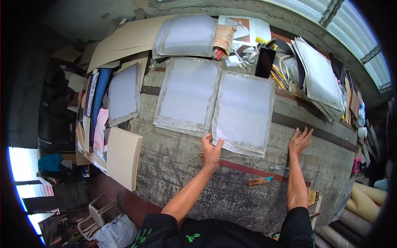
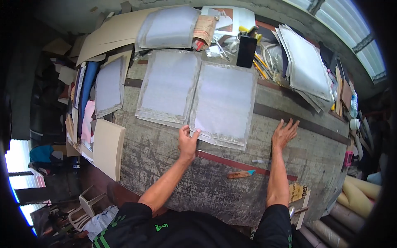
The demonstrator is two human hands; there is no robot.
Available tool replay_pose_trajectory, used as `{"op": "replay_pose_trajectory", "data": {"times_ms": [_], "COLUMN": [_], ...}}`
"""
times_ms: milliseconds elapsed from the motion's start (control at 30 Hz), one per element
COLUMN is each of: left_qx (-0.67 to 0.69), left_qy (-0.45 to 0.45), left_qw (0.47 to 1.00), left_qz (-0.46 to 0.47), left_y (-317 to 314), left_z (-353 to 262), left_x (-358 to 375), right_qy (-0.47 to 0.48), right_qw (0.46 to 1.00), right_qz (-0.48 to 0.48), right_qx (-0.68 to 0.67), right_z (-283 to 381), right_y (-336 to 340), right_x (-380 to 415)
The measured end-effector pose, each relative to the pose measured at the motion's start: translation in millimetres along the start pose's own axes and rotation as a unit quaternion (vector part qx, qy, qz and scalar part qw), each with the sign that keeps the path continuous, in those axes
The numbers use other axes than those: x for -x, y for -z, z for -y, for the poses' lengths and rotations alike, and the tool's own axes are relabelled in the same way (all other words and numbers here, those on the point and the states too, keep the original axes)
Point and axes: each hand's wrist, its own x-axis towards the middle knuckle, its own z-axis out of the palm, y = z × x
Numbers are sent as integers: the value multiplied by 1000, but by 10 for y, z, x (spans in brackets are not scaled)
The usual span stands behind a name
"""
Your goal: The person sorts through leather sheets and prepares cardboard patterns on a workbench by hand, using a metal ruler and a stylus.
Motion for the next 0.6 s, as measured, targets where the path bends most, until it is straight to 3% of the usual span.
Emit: {"op": "replay_pose_trajectory", "data": {"times_ms": [67, 100, 167, 300, 400, 533, 600], "left_qx": [102, 103, 203, 225, 269, 342, 327], "left_qy": [79, 73, 207, 173, 178, 118, 99], "left_qw": [992, 992, 956, 959, 946, 923, 929], "left_qz": [-11, -16, 47, -15, 15, 130, 143], "left_y": [-107, -127, -153, -319, -378, -390, -341], "left_z": [-64, 6, 218, 234, -248, -1556, -2048], "left_x": [143, 175, 179, 86, 35, -32, -166], "right_qy": [-5, -9, -6, -6, -10, -11, -11], "right_qw": [1000, 1000, 1000, 1000, 1000, 999, 999], "right_qz": [0, 2, 2, 12, 15, 16, 16], "right_qx": [14, 14, 10, 16, 23, 28, 29], "right_z": [-12, -6, -7, -43, -39, -20, -29], "right_y": [-15, -8, -22, -43, -42, -19, -27], "right_x": [8, 11, 12, 9, -12, 8, 2]}}
